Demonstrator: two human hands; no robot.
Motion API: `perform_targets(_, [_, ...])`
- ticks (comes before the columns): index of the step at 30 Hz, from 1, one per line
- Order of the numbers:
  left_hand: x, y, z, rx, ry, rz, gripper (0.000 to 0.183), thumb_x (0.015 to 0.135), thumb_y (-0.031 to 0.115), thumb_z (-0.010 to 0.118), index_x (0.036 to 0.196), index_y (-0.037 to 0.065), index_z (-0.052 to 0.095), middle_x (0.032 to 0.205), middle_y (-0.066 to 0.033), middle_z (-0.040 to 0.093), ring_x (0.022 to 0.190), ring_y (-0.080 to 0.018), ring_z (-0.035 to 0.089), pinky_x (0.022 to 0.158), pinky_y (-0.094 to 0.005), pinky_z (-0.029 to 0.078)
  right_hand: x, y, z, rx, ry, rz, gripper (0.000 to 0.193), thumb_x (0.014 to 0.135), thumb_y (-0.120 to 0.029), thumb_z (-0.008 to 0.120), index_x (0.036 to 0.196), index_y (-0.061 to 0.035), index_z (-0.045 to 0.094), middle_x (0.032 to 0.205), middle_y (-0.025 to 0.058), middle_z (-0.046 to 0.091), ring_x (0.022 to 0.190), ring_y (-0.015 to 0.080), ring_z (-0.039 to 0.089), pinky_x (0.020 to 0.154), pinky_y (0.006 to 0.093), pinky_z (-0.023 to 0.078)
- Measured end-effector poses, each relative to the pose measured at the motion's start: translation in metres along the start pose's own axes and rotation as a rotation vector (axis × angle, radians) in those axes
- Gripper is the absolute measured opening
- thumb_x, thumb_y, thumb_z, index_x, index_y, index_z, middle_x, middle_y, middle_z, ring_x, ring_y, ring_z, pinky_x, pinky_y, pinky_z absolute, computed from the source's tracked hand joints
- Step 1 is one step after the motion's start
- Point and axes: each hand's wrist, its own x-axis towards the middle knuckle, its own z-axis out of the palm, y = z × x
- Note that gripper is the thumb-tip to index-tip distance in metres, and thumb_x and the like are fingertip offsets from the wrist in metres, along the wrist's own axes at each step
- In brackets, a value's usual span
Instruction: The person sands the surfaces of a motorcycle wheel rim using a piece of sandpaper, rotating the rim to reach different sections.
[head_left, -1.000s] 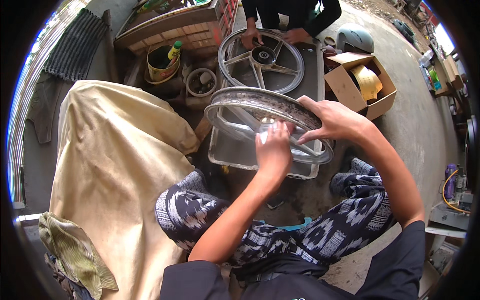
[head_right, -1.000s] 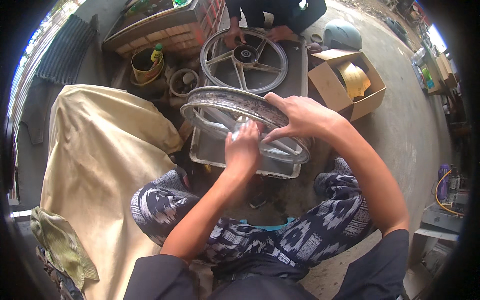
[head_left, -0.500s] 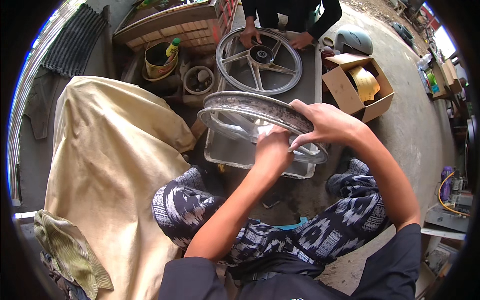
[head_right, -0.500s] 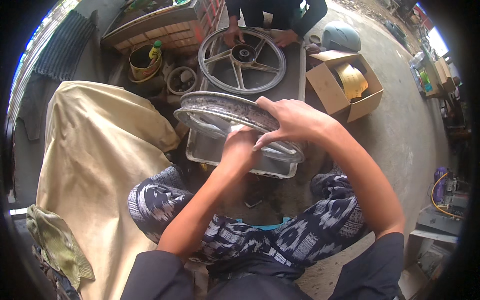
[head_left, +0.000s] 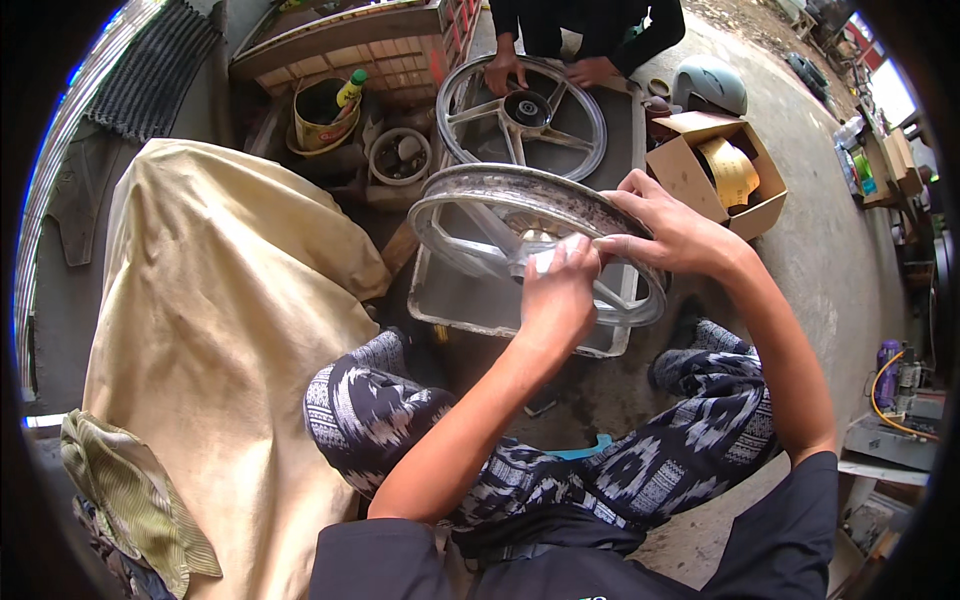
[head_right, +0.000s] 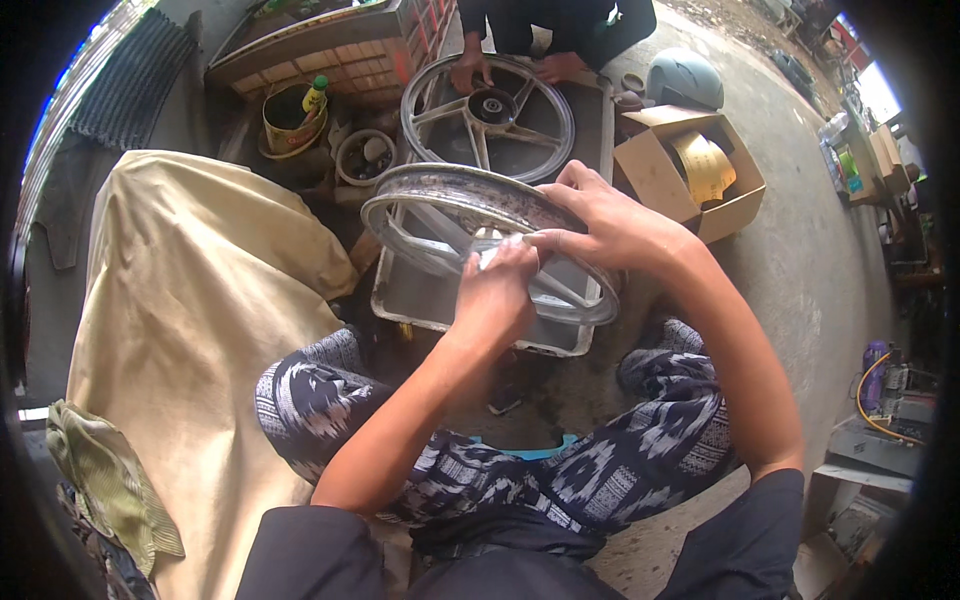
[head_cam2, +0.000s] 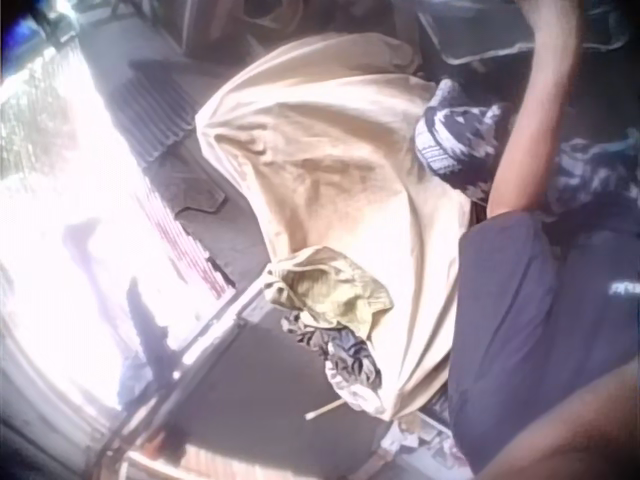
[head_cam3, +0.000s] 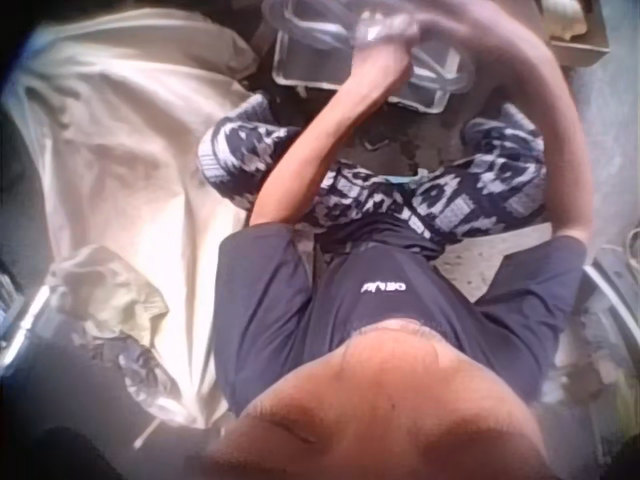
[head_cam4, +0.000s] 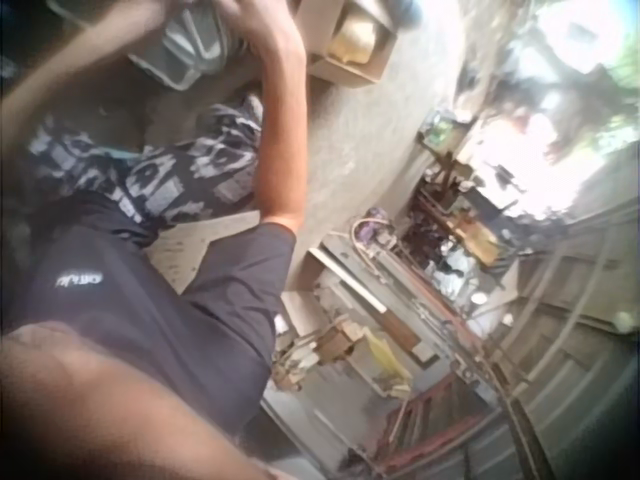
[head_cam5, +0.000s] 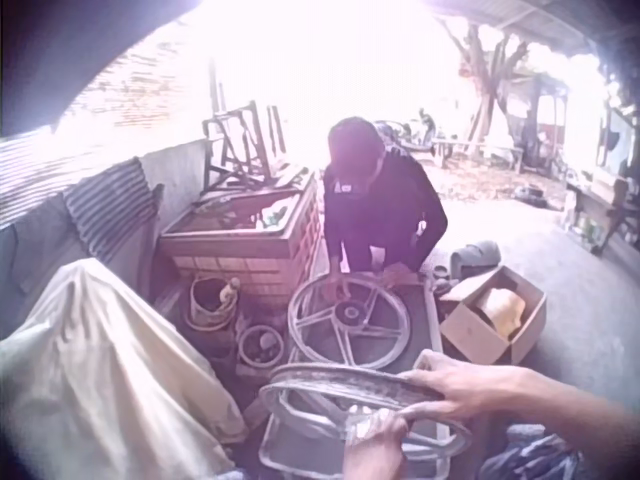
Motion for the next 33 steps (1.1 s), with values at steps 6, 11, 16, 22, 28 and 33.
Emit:
perform_targets(6, [-0.002,0.019,-0.003,-0.013,0.038,0.064,0.059,0.086,0.004,0.051,0.144,0.008,0.049,0.151,-0.0157,0.047,0.141,-0.03,0.044,0.114,-0.0569,0.031,0.002,0.005,0.001,-0.03,0.044,-0.043,0.063,0.094,-0.04,0.066,0.139,0.0005,0.05,0.119,0.0193,0.05,0.113,0.0337,0.053,0.101,0.0408,0.043])
perform_targets(11, [-0.001,0.0,0.009,0.168,0.134,-0.058,0.05,0.087,0.007,0.052,0.137,0.005,0.052,0.137,-0.0197,0.056,0.134,-0.0333,0.05,0.112,-0.0571,0.034,0.004,-0.006,-0.001,0.012,-0.023,-0.006,0.067,0.093,-0.046,0.064,0.137,0.0023,0.05,0.127,0.0236,0.049,0.123,0.0389,0.05,0.105,0.0431,0.042])
perform_targets(16, [0.0,0.014,0.002,-0.123,0.145,0.062,0.04,0.089,0.006,0.052,0.128,0.004,0.056,0.13,-0.021,0.058,0.124,-0.0387,0.055,0.103,-0.0551,0.042,0.003,-0.007,-0.001,0.024,-0.033,-0.005,0.064,0.093,-0.045,0.065,0.134,0.0026,0.052,0.123,0.0225,0.051,0.118,0.039,0.054,0.101,0.0437,0.045])
perform_targets(22, [-0.002,0.0,0.013,0.081,0.298,0.056,0.039,0.086,0.003,0.051,0.125,0.004,0.058,0.123,-0.022,0.059,0.12,-0.0402,0.054,0.102,-0.0494,0.045,0.005,-0.013,0.0,-0.017,-0.038,-0.003,0.062,0.094,-0.044,0.064,0.133,0.0029,0.052,0.121,0.0227,0.052,0.115,0.0405,0.056,0.098,0.0453,0.046])
perform_targets(28, [-0.01,0.012,0.008,0.049,0.141,0.048,0.039,0.09,0.011,0.053,0.129,0.006,0.057,0.134,-0.015,0.059,0.131,-0.0306,0.053,0.102,-0.0491,0.044,0.004,-0.012,0.002,-0.016,-0.048,-0.015,0.062,0.093,-0.045,0.063,0.13,0.0037,0.052,0.121,0.0236,0.052,0.113,0.0417,0.057,0.096,0.0465,0.047])
perform_targets(33, [-0.007,0.005,0.011,0.091,0.13,0.047,0.039,0.09,0.009,0.052,0.129,0.006,0.06,0.133,-0.0199,0.059,0.127,-0.0342,0.056,0.1,-0.0436,0.047,0.005,-0.017,0.001,-0.055,-0.054,-0.024,0.064,0.093,-0.046,0.064,0.133,0.0022,0.051,0.122,0.0236,0.052,0.113,0.0422,0.057,0.098,0.0459,0.047])
